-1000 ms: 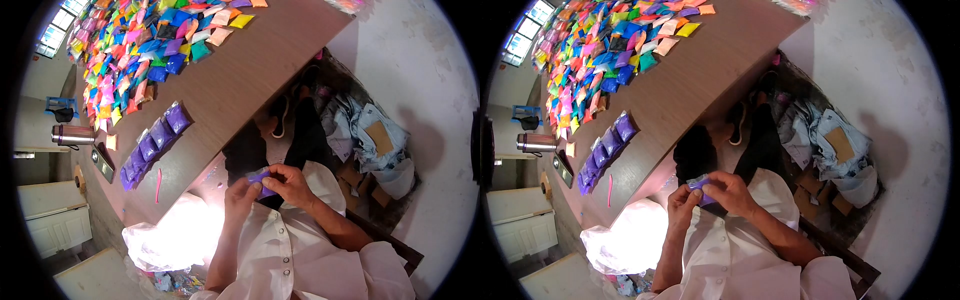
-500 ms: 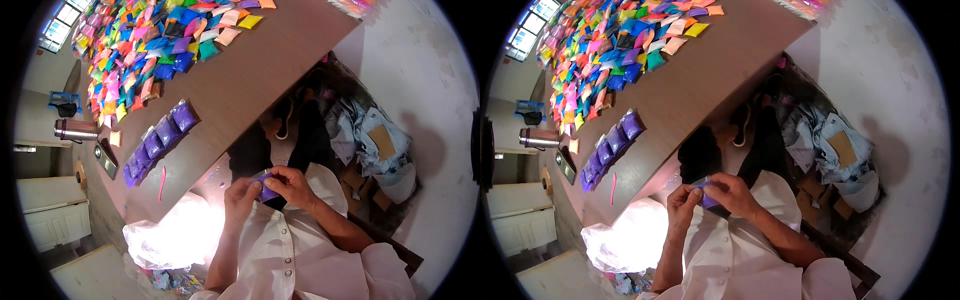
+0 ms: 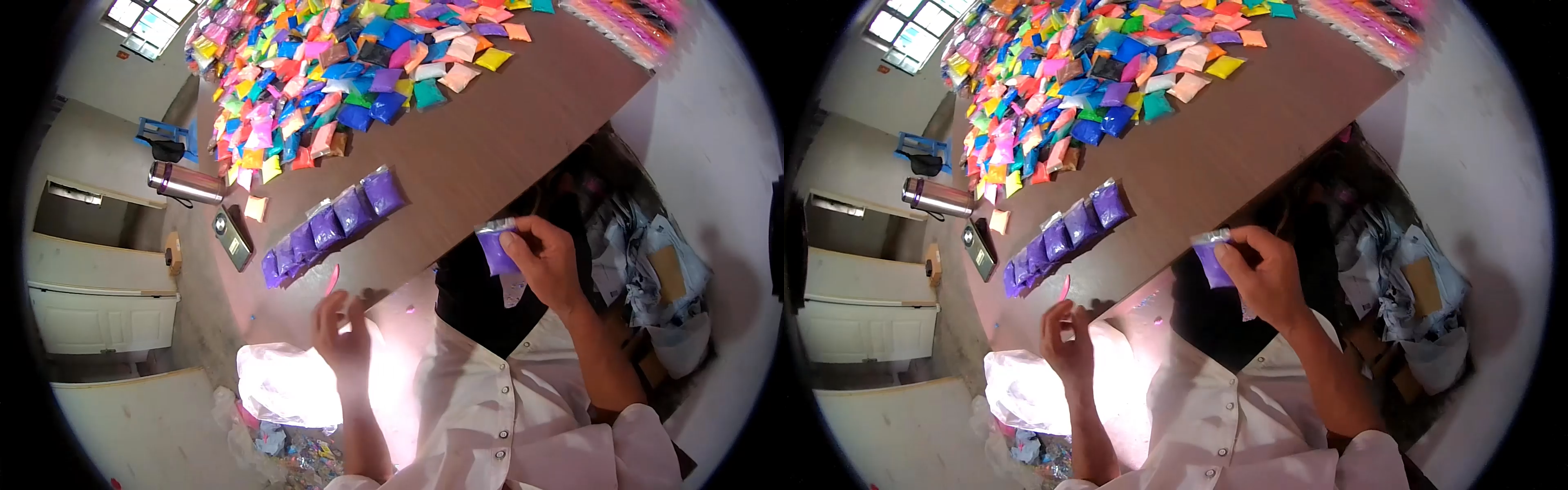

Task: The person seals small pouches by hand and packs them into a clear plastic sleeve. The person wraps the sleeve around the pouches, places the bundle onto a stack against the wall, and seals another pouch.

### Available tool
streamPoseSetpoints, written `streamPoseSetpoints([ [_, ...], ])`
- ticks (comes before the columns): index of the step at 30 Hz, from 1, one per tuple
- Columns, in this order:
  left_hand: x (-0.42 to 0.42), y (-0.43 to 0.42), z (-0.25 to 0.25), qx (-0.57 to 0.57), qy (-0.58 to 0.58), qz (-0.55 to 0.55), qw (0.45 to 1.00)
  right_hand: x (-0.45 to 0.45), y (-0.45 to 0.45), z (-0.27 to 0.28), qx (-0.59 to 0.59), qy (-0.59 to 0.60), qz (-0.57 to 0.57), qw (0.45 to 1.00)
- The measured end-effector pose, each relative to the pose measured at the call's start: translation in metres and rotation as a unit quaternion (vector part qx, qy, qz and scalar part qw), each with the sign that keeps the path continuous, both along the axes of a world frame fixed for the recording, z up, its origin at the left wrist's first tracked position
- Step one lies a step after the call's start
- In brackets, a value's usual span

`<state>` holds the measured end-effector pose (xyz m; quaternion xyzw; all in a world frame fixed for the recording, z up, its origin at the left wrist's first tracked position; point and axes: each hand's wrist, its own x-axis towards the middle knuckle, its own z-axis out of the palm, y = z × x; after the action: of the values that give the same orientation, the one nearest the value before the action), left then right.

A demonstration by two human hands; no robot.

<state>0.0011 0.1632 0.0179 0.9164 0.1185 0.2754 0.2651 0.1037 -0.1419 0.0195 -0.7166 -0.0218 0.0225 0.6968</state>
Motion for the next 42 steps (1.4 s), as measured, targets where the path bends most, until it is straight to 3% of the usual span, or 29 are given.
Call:
streamPoseSetpoints([
  [5,-0.008,0.042,-0.014,0.154,0.07,0.012,0.986,0.034,0.016,0.023,-0.108,-0.08,0.018,0.991],
  [10,-0.017,0.026,-0.022,0.134,0.071,0.017,0.988,0.064,0.024,0.015,-0.192,-0.094,-0.01,0.977],
  [12,-0.019,0.021,-0.025,0.186,0.065,-0.009,0.98,0.066,0.024,0.011,-0.22,-0.093,-0.016,0.971],
  [14,-0.019,0.011,-0.028,0.193,0.09,-0.015,0.977,0.064,0.02,0.002,-0.252,-0.16,-0.047,0.953],
  [17,-0.014,-0.003,-0.031,0.212,0.067,-0.042,0.974,0.053,0.009,-0.009,-0.238,-0.18,-0.015,0.954],
  [20,-0.009,-0.005,-0.039,0.195,0.026,-0.066,0.978,0.044,0.001,-0.012,-0.22,-0.2,0.019,0.955],
  [28,0.0,-0.015,-0.027,0.12,-0.015,-0.102,0.987,0.048,-0.004,-0.02,-0.326,-0.317,0.026,0.89],
  [30,0.001,-0.017,-0.023,0.017,0.036,-0.071,0.997,0.048,-0.003,-0.021,-0.327,-0.324,0.026,0.887],
  [32,0.008,-0.023,-0.015,0.038,0.016,-0.094,0.995,0.047,-0.004,-0.021,-0.325,-0.328,0.023,0.887],
  [34,0.015,-0.04,-0.008,-0.045,0.059,-0.09,0.993,0.048,-0.006,-0.023,-0.325,-0.331,0.017,0.886],
  [39,0.053,-0.074,0.007,-0.113,0.067,-0.18,0.975,0.046,-0.012,-0.026,-0.328,-0.341,0.003,0.881],
  [42,0.081,-0.1,0.017,-0.091,0.054,-0.228,0.968,0.043,-0.012,-0.024,-0.33,-0.338,-0.001,0.881],
])
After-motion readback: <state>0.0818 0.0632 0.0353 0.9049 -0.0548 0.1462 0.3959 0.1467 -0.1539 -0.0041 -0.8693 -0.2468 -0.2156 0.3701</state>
